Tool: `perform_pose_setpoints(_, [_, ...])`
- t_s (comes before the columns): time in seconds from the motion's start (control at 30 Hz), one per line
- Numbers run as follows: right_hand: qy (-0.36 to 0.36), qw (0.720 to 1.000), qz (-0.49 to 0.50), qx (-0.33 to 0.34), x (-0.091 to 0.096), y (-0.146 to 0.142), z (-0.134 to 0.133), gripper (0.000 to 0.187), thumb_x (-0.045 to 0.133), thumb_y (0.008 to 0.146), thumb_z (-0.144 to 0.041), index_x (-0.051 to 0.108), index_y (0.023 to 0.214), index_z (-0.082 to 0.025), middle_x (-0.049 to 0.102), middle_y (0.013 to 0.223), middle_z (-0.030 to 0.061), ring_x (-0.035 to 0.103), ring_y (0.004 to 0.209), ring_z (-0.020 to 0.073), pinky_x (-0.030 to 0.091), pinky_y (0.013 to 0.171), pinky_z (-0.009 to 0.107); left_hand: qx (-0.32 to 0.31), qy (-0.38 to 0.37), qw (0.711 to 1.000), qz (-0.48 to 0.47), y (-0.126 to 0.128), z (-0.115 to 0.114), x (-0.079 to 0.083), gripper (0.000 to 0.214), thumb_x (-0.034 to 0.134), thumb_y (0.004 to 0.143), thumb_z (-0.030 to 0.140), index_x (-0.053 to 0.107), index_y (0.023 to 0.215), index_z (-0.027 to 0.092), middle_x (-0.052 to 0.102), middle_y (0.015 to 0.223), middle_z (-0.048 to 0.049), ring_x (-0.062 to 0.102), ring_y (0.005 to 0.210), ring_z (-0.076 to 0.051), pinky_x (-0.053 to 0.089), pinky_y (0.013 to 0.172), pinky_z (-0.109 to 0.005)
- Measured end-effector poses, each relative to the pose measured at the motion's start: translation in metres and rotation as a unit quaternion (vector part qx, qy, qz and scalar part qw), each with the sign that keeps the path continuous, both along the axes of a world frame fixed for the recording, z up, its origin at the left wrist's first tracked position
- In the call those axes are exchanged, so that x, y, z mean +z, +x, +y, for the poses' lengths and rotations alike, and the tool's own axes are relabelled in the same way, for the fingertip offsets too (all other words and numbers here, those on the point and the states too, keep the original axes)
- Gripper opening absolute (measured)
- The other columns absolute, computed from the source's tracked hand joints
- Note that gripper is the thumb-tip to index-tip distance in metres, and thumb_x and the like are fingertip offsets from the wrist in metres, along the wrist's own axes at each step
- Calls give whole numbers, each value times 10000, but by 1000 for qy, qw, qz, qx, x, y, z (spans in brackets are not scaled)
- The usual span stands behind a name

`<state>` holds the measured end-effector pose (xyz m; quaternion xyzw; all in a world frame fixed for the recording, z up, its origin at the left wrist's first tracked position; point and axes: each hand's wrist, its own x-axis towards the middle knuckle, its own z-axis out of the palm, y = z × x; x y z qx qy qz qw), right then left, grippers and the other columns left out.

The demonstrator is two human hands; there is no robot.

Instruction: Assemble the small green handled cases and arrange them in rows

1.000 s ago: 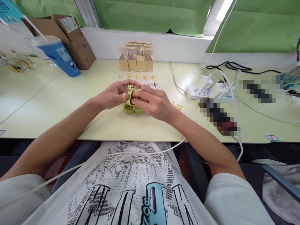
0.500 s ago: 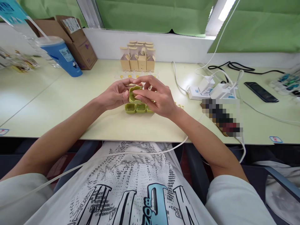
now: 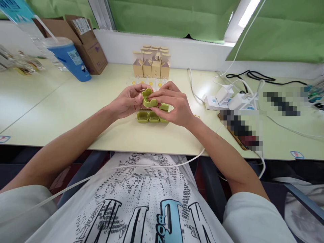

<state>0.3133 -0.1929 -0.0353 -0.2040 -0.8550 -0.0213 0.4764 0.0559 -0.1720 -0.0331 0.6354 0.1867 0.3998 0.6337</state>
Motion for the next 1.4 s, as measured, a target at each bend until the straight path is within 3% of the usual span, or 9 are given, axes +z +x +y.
perform_pose_setpoints(0.17, [-16,999,29,-19,1,-4,-3,44,861,1003,-352,888,1034,-338,905,1123,23,770,1028,320,678,1041,684,14,1,1000,-11,5,-2,-1,715,1096,787,693,773,1203,209,860,1130,-64,901,1172,-300,756,1020,-414])
perform_pose_setpoints(0.33, [-54,994,83,-38,1,-4,-4,74,862,989,-368,851,1040,-316,883,1111,45,787,1011,298,722,912,568,38,27,999,5,6,1,0,696,1146,737,626,857,1239,240,898,1165,-57,904,1099,-276,761,1036,-424])
perform_pose_setpoints(0.57, [-128,990,52,-24,1,3,1,165,903,963,-374,768,973,-280,733,1546,127,804,1164,300,768,819,492,93,46,994,19,-1,10,-5,598,1157,747,546,921,1221,269,902,1043,-39,879,961,-229,730,935,-381])
perform_pose_setpoints(0.63, [-140,989,40,-10,1,2,0,210,907,959,-384,752,1055,-281,762,1505,122,815,1167,293,776,816,468,97,66,993,31,1,8,-5,560,1136,778,559,925,1198,254,899,1026,-53,866,932,-234,720,911,-394])
perform_pose_setpoints(0.8, [-164,985,51,-21,0,-3,-6,575,927,963,-445,690,1470,-311,828,1370,85,848,1099,275,792,895,468,113,75,990,34,6,5,-2,424,1128,788,457,914,1061,215,862,928,-46,809,821,-193,682,827,-361])
perform_pose_setpoints(0.93, [-152,985,74,-40,1,-5,-10,490,896,986,-444,758,1438,-313,831,1386,80,859,1136,289,796,976,498,132,39,990,-9,10,5,3,279,1067,765,229,900,988,228,786,804,5,743,735,-147,632,749,-316])
perform_pose_setpoints(1.03, [-145,984,94,-38,2,-5,-10,493,916,962,-442,769,1410,-298,834,1357,80,861,1102,288,799,985,514,134,32,990,-23,14,3,7,213,1020,756,165,888,915,218,787,820,-4,719,731,-132,598,706,-296])
perform_pose_setpoints(1.2, [-141,982,119,-29,5,-2,-9,469,944,945,-475,759,1345,-316,839,1307,58,854,1087,275,800,985,512,137,54,989,-23,17,1,12,215,1072,754,237,895,873,213,814,847,-21,697,706,-123,594,681,-298])
perform_pose_setpoints(1.4, [-203,970,136,2,4,6,5,660,969,920,-704,702,1406,-346,842,1298,55,858,1166,289,774,1015,496,177,212,961,-2,13,-7,10,425,1106,815,589,936,1031,265,867,1016,-55,788,895,-190,684,885,-372])
